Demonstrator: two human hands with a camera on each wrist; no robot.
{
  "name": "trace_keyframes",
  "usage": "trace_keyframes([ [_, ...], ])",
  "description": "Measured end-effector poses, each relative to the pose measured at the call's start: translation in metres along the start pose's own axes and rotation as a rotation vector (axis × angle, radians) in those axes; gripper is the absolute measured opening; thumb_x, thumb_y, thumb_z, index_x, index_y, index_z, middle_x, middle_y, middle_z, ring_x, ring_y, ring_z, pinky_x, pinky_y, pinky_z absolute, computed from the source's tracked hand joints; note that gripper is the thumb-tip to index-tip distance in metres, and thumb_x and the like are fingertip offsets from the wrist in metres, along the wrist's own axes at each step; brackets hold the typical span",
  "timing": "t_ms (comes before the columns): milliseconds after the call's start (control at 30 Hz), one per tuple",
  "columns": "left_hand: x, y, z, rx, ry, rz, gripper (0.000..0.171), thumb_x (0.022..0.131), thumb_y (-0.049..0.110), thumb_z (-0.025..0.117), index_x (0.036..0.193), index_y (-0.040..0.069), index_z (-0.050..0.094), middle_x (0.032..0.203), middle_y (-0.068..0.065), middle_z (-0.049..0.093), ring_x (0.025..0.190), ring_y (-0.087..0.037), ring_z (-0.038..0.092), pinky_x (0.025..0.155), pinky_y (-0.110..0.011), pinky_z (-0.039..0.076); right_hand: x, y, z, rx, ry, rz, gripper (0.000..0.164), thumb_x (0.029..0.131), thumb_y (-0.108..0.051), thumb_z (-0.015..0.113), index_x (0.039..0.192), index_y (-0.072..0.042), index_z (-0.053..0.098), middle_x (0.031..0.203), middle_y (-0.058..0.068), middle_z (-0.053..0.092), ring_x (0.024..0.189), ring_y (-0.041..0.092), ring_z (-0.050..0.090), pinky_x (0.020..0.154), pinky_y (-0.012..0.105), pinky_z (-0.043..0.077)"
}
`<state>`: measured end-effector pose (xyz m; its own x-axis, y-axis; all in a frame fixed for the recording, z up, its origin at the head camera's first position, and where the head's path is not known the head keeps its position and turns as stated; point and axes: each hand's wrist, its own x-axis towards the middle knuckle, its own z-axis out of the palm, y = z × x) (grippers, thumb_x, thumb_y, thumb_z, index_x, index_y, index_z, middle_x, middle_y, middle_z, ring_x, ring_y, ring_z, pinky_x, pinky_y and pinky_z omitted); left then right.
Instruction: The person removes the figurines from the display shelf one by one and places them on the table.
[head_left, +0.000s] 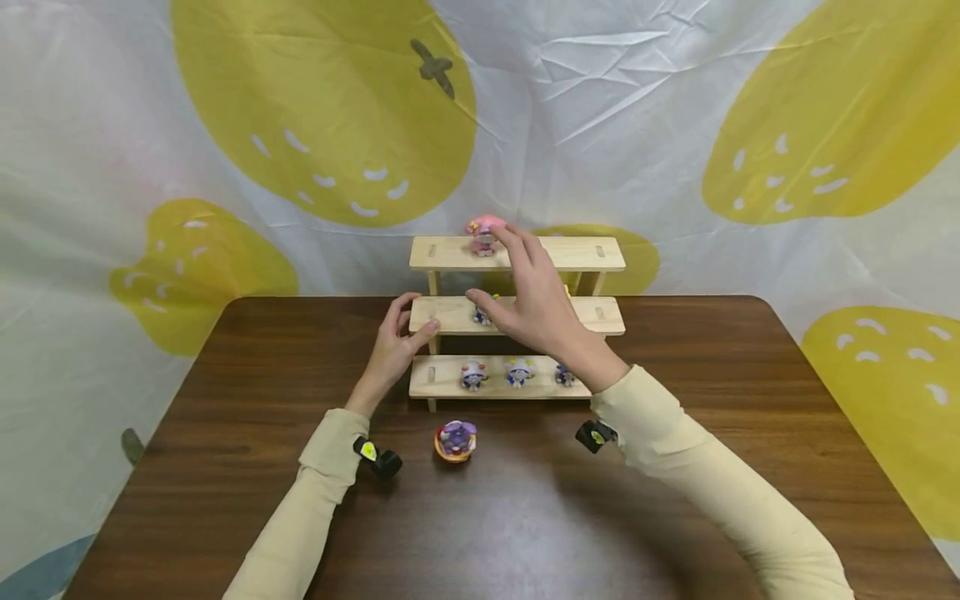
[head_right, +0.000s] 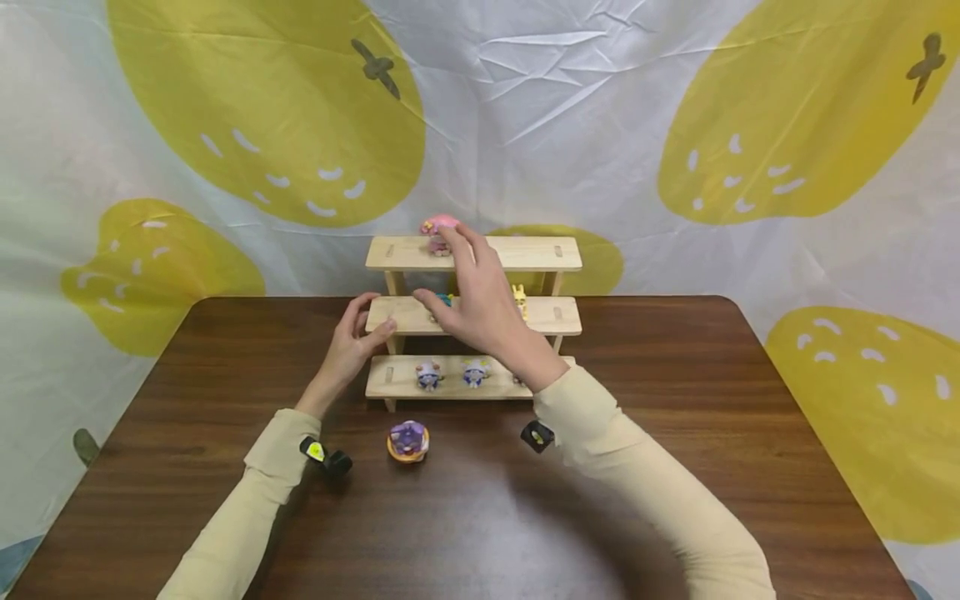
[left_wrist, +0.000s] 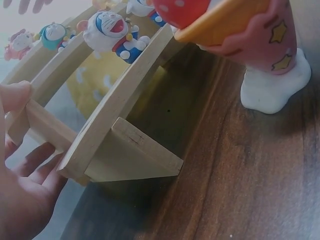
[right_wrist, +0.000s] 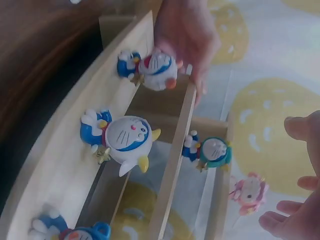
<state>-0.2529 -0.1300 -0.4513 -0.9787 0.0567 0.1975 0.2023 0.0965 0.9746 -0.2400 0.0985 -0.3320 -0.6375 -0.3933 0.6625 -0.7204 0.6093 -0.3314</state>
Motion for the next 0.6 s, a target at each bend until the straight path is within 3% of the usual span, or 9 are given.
trace_keyframes([
  [267,0.001,0.000,0.002,-0.014,0.004,0.002,0.057,0.097,0.006,0.067,0.147,0.002,0.040,0.113,-0.022,0.063,0.081,-0.001,0.060,0.073,-0.020,0.048,0.018,0.017,0.011,-0.013,-0.006,0.031,0.078,0.087,-0.024,0.081,0.148,0.003,0.041,0.147,0.031,0.045,0.136,0.046,0.044,0.116,0.056,0.034],
  [600,0.001,0.000,0.003,-0.001,0.009,-0.002,0.055,0.097,0.007,0.067,0.146,0.005,0.043,0.114,-0.025,0.062,0.081,-0.001,0.060,0.073,-0.020,0.047,0.035,0.034,0.014,-0.014,0.000,0.062,0.069,0.087,-0.018,0.079,0.145,0.004,0.047,0.143,0.030,0.050,0.133,0.044,0.049,0.115,0.052,0.037],
])
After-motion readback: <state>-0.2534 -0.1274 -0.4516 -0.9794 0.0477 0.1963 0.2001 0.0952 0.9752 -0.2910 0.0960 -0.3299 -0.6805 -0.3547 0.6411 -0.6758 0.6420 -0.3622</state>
